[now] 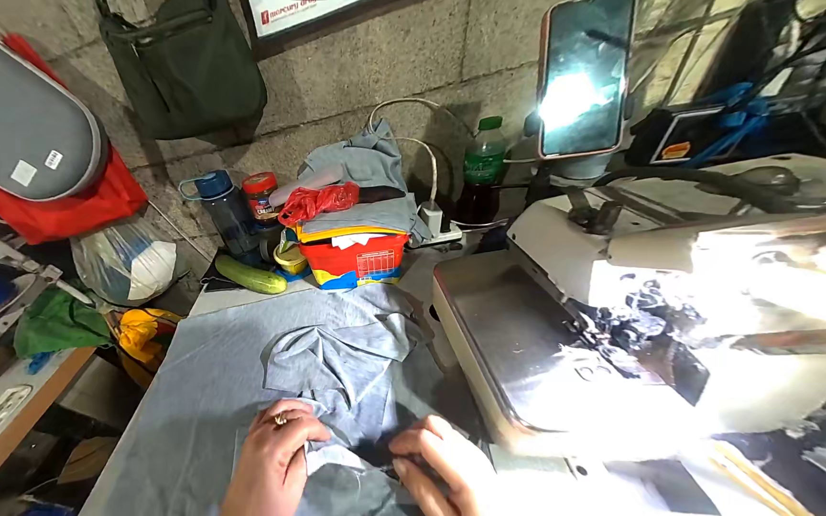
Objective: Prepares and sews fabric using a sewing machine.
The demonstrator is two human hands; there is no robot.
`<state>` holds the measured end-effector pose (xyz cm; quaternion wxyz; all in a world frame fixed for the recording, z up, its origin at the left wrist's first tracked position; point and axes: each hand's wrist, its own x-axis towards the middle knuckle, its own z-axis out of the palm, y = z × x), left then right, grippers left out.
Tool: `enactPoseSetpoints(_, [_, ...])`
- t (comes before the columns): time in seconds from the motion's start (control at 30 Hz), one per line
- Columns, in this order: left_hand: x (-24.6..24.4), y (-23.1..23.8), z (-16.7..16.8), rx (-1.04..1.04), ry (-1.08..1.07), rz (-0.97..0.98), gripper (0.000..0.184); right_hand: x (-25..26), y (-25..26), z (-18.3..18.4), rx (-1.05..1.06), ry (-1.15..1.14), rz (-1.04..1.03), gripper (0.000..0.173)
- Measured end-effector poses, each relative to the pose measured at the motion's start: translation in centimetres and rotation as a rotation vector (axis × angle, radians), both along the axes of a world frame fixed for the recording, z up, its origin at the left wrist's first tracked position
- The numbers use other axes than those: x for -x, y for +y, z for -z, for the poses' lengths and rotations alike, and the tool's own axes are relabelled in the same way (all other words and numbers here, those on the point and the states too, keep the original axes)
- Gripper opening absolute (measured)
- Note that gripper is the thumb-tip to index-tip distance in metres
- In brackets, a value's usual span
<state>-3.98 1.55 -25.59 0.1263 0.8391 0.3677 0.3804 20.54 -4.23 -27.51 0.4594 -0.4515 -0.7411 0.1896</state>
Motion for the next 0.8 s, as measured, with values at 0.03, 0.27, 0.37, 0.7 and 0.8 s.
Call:
enactPoseSetpoints(0.03, [-0.1,-0.1,0.0,0.003,-0.020,-0.012,0.023,0.5,0.9,0.1,0.015,0.062,-0.008,0.018])
enactPoseSetpoints(0.27, [-0.9,-0.2,-0.3,0.003,-0.067,-0.056,0.023,2.8,4.8,-2.3,0.393,0.194,-0.317,0.025])
enactPoseSetpoints(0.37, [-0.7,-0.1,0.0,-0.032,-0.082,-0.026,0.025,3.7,5.4,-2.2,0.442,0.258,-0.303,0.017])
enactPoseSetpoints(0.7, [-0.6,-1.8,-4.5,0.209,-0.217,0.269,0.007,3.1,6.6,-2.4,0.886,0.823,-0.122,0.014])
enactPoseSetpoints(0.8, [-1.5,-0.5,-4.2,0.260,-0.209,0.196,0.009,3.1,6.0,-3.1,0.727,0.735,-0.249,0.010])
